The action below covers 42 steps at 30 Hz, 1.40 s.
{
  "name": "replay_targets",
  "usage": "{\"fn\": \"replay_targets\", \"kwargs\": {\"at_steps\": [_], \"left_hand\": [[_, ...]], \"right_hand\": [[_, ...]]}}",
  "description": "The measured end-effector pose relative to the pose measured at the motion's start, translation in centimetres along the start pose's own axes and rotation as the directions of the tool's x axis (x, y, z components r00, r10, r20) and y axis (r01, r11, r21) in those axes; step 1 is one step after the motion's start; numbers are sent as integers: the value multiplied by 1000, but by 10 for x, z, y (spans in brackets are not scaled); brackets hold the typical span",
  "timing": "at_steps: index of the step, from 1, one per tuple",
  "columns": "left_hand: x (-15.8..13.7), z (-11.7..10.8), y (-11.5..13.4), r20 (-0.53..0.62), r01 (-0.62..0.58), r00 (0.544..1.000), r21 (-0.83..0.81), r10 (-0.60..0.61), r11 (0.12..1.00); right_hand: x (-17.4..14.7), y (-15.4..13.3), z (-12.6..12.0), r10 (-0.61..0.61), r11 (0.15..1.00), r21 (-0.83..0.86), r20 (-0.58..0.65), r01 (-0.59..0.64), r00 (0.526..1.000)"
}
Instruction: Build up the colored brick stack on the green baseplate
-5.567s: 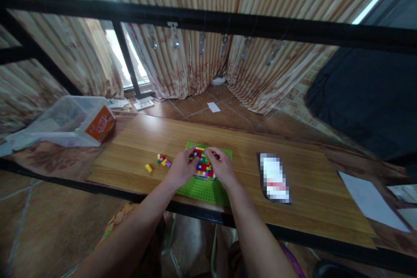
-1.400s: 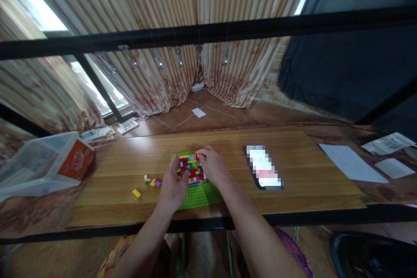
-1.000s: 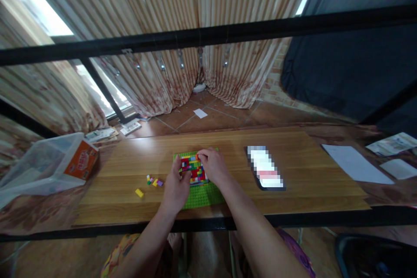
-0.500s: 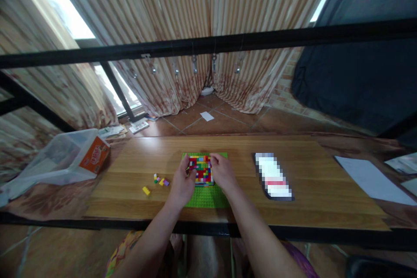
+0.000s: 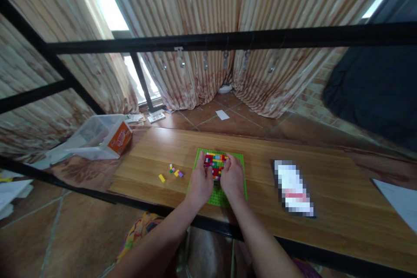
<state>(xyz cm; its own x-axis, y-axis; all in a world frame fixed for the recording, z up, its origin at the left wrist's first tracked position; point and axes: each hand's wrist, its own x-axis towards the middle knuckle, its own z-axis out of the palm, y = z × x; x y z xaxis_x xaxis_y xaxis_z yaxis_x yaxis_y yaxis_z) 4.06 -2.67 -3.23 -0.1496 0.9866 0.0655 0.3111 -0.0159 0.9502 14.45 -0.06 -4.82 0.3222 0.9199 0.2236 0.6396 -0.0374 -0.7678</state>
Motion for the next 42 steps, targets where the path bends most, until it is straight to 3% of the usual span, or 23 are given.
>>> {"fn": "replay_targets", "kwargs": {"at_steps": [10,19,27,33,38,42], "left_hand": [[0,-10,-4,33,-38,999,-57,40,998],[-2,-13,-11,47,-79,995,-102,84,992],[2,-7,-19,8,-42,999,-275,46,961],[9,-1,-30,14,21,1000,-450,-16,893],[13,-5,-27,55,84,996,-501,-65,861],[17,-13,-18,66,241,965,-595,-252,767]], "right_hand": [[1,1,-2,4,1000,-13,18,-3,1000],[-4,0,1,6,1000,27,-41,-5,999],[-2,1,-1,5,999,34,-14,-4,1000],[1,11,2,60,988,143,-4,-59,998],[3,23,3,215,873,437,56,-217,975],[-1,19,-3,266,766,567,147,-301,953]]}}
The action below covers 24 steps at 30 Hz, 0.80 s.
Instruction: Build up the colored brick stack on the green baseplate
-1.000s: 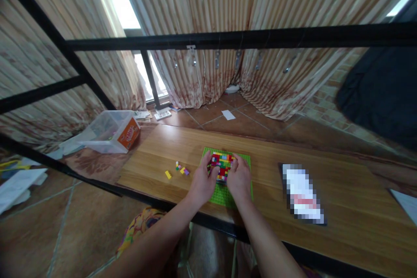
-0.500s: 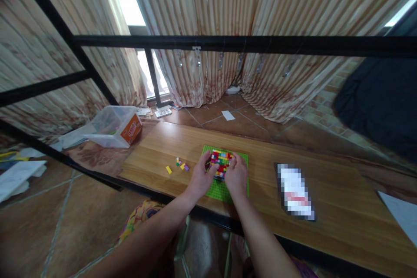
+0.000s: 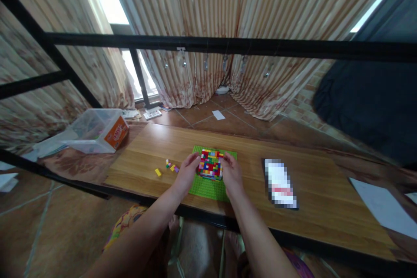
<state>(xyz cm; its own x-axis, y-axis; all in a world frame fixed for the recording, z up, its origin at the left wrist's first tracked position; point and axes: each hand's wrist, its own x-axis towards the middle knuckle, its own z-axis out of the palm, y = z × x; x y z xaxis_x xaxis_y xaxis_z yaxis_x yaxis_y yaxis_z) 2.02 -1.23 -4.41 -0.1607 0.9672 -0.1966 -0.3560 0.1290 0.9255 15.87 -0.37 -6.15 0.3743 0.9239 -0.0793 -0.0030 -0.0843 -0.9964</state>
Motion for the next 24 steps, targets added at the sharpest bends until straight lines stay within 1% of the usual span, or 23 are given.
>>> {"fn": "replay_targets", "kwargs": {"at_steps": [1,3,6,8,13,15,18,24], "left_hand": [[-1,0,3,9,33,999,-26,-33,999],[-2,-1,8,60,54,997,-43,-51,998],[-5,-2,12,148,11,989,-2,-11,1000],[-6,-2,12,186,-22,982,37,15,999],[-4,-3,9,190,-82,980,116,59,990],[-4,-3,8,191,-81,980,129,56,988],[-4,-3,7,160,-73,986,134,51,988],[-6,-4,11,166,-8,986,39,1,999]], "right_hand": [[-3,-2,-1,7,1000,14,20,-7,1000],[-8,-6,-3,3,1000,21,72,-5,997],[-12,-8,-5,-5,1000,4,162,5,987],[-13,-7,-6,-15,999,-28,192,21,981],[-14,-5,-8,-98,977,-171,182,130,978],[-14,-6,-7,-116,964,-220,167,151,979],[-15,-7,-5,-125,946,-281,151,164,981],[-16,-5,-3,-131,950,-263,144,166,981]]}}
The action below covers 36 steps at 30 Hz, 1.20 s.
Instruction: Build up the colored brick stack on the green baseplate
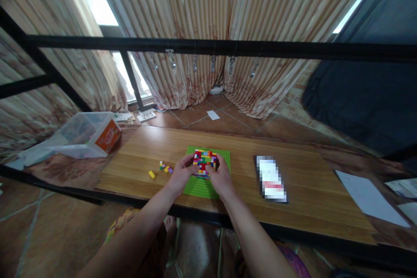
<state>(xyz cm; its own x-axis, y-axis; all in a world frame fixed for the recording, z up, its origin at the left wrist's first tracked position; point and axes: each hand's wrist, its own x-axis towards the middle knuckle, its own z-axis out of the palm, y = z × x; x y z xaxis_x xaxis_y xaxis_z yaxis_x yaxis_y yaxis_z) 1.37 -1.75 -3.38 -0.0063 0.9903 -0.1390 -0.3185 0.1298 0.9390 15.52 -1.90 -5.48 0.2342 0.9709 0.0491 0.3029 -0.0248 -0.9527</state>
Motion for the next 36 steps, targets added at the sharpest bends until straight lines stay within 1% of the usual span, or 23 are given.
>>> {"fn": "replay_targets", "kwargs": {"at_steps": [3,6,8,10,11,13,14,16,17,19,21,22,24,26,28,30,31,33,36], "left_hand": [[-1,0,0,12,2,1000,-15,-2,1000],[1,-1,-2,59,-17,998,23,16,1000],[4,-3,-2,54,-38,998,103,33,994],[8,-12,3,2,-78,997,257,80,963],[9,-18,8,-31,-101,992,359,120,928],[11,-36,22,-44,-139,979,562,198,816],[11,-47,30,-63,-131,972,661,229,739],[10,-70,45,-124,-56,957,805,260,591],[10,-81,50,-130,-17,961,854,246,520],[9,-99,57,-136,42,969,912,204,408],[8,-112,59,-114,61,980,952,162,301],[8,-116,59,-109,66,982,962,155,263],[7,-121,57,-90,57,984,977,156,206],[8,-122,56,-46,18,985,986,165,164],[9,-122,56,40,-56,989,992,142,115],[11,-121,55,124,-133,987,988,106,84],[11,-120,55,149,-156,984,985,98,72],[12,-119,55,151,-156,983,987,105,47],[12,-119,56,84,-87,989,996,122,18]], "right_hand": [[-2,3,0,-12,1000,25,-3,12,1000],[-3,6,-1,-6,996,84,2,6,1000],[-2,7,-2,13,992,124,16,-15,1000],[-1,7,-3,38,985,165,33,-43,999],[-1,7,-4,55,980,189,43,-62,998],[-1,5,-5,84,967,235,66,-97,994],[-1,4,-5,96,962,249,70,-111,993],[-1,2,-6,112,958,257,65,-125,992],[-1,1,-6,116,959,253,60,-128,991],[0,-1,-7,123,965,229,54,-132,991],[2,-2,-8,120,976,178,47,-127,992],[3,-2,-8,115,983,140,39,-120,993],[4,-4,-9,96,994,58,15,-97,995],[4,-6,-10,78,997,-3,-3,-78,997],[4,-9,-11,78,997,-27,-7,-78,997],[3,-10,-12,93,995,-27,10,-92,996],[3,-11,-12,100,995,-29,20,-99,995],[4,-10,-13,102,994,-41,24,-101,995],[5,-9,-16,77,994,-75,11,-76,997]]}}
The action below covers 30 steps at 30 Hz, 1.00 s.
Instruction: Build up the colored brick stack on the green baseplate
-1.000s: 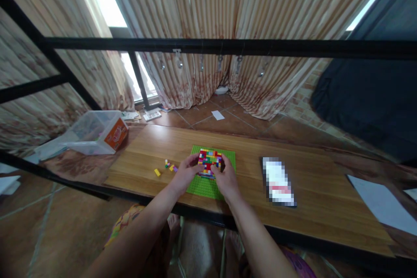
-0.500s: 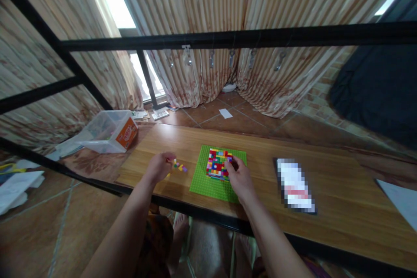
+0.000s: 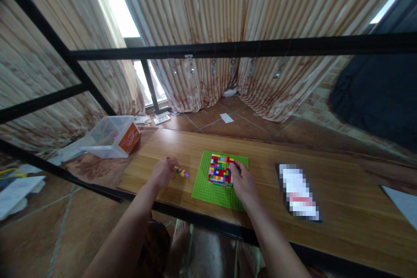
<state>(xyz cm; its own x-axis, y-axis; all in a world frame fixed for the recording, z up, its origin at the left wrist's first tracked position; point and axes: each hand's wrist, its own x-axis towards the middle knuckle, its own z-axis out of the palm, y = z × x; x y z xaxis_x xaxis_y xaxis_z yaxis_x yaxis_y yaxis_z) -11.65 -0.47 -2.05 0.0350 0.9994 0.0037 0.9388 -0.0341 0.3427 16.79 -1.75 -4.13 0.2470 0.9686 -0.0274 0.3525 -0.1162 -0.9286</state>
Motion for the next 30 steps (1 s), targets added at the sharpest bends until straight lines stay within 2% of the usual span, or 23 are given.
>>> {"fn": "replay_targets", "kwargs": {"at_steps": [3,6,8,10,12,15,18,20,25,30], "left_hand": [[0,-2,0,-45,76,996,-68,-79,995],[2,-2,7,-134,86,981,-350,-141,933],[2,0,20,-159,9,978,-623,-138,782],[0,1,40,-129,-25,980,-838,-154,546],[-3,2,63,-57,-19,995,-913,-81,408],[-6,1,93,-62,-64,998,-961,16,270],[-8,2,111,-58,-88,988,-972,140,218],[-8,4,119,-60,-98,982,-974,182,205],[-9,8,131,-101,-132,982,-970,158,203],[-14,4,140,-70,-102,983,-978,173,184]], "right_hand": [[1,-4,-4,-41,998,-52,-63,37,997],[-2,-15,-8,-132,990,-85,-231,115,964],[-7,-26,-8,-255,967,-47,-270,251,929],[-14,-37,-4,-354,928,45,-207,371,912],[-22,-46,3,-386,909,129,-97,396,918],[-30,-54,14,-380,899,257,54,355,923],[-28,-56,17,-317,886,372,49,277,947],[-24,-56,15,-271,870,438,41,227,962],[-14,-56,1,-215,844,516,82,143,973],[-15,-59,-10,-221,842,527,148,112,964]]}}
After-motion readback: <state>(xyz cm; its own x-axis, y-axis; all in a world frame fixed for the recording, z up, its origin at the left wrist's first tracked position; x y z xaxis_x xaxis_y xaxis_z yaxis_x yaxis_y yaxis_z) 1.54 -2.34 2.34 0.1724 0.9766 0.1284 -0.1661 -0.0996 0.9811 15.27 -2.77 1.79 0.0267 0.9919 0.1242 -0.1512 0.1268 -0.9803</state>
